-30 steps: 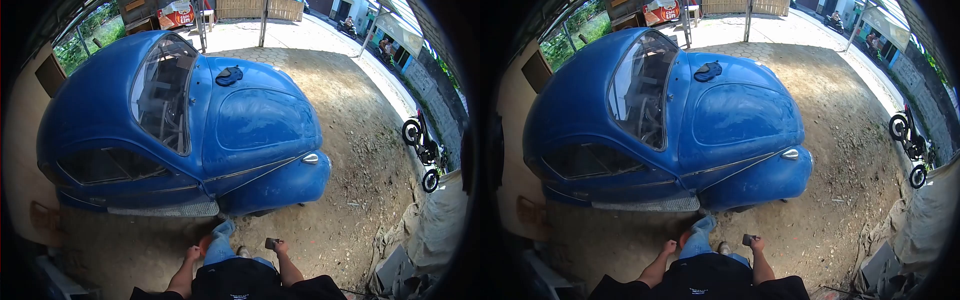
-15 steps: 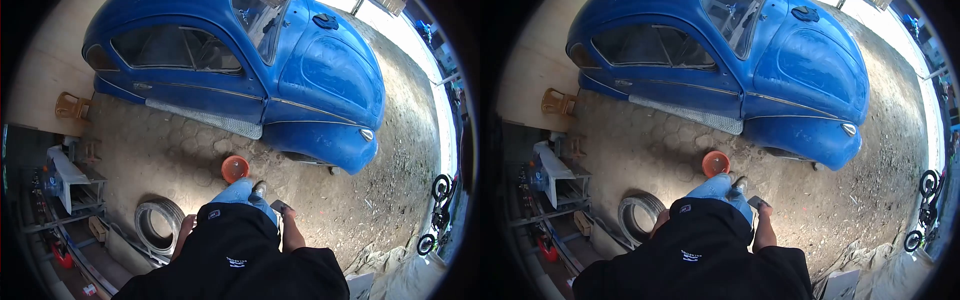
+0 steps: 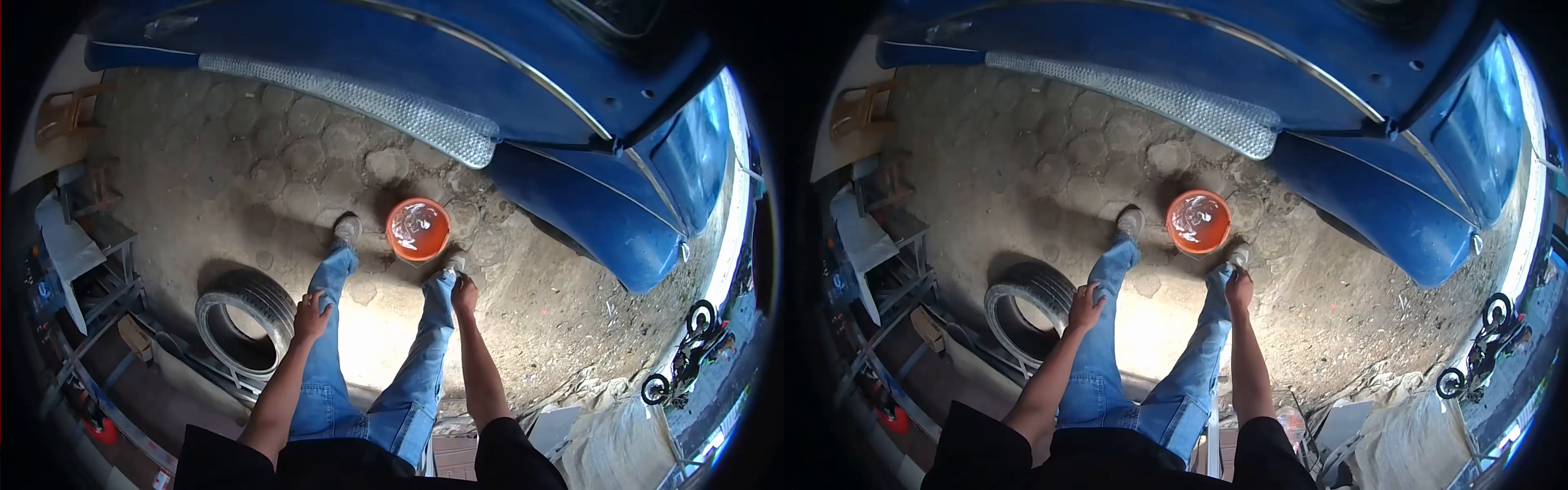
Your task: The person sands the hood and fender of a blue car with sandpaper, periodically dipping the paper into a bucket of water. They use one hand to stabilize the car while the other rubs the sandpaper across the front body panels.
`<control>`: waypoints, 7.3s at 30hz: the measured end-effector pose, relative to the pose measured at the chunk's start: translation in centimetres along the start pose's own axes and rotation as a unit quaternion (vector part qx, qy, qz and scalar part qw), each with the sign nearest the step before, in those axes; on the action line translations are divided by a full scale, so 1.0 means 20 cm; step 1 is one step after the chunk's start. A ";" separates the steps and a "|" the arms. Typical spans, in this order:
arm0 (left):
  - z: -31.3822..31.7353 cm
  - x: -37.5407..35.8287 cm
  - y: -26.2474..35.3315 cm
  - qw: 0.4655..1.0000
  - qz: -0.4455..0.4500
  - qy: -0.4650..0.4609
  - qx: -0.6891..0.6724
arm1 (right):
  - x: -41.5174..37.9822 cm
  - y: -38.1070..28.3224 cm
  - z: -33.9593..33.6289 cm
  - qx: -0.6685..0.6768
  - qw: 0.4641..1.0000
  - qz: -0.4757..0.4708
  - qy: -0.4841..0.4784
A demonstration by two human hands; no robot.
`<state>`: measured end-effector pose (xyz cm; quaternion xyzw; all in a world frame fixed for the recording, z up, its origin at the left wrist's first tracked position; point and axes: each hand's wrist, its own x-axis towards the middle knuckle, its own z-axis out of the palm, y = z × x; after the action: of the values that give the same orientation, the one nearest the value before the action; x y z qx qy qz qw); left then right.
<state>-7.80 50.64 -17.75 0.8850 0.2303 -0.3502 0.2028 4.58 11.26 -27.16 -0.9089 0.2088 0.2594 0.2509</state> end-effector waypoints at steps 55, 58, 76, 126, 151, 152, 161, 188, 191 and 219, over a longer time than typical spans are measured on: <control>-0.44 -0.17 2.02 0.921 0.155 0.081 -0.348 | 0.06 0.49 -2.41 0.867 0.462 0.107 0.153; -0.54 -0.19 2.30 0.897 0.206 0.107 -0.377 | 0.29 -0.01 -2.71 0.812 0.554 0.017 0.183; -1.42 0.17 3.52 0.851 0.410 0.187 -0.269 | 1.35 -1.27 -2.87 -0.053 0.903 -0.294 0.310; -1.74 1.06 4.97 0.841 0.363 0.400 0.024 | 2.04 -1.30 -3.60 0.023 0.916 -0.361 0.174; -1.75 1.02 4.99 0.857 0.322 0.397 0.058 | 2.78 -0.86 -4.11 0.103 0.914 -0.164 0.356; -1.75 1.02 4.99 0.856 0.323 0.400 0.055 | 2.76 -0.90 -4.10 0.078 0.915 -0.207 0.337; -1.77 1.02 5.00 0.854 0.326 0.403 0.047 | 2.57 -1.24 -4.13 -0.084 0.858 -0.468 0.194; -1.74 1.01 4.97 0.810 0.371 0.446 0.086 | 1.44 0.18 -3.41 0.161 0.916 0.031 0.365; -1.71 0.98 5.01 0.824 0.360 0.426 0.103 | 1.31 0.15 -3.24 0.132 0.931 -0.053 0.337; -1.15 0.63 5.13 0.739 0.573 0.275 0.222 | 1.72 0.24 -3.37 0.174 0.846 0.258 0.433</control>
<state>68.85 -17.24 9.07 0.9276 -0.3590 0.0491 0.0906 53.62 -39.17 1.06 -0.7839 0.5647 -0.1458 0.2131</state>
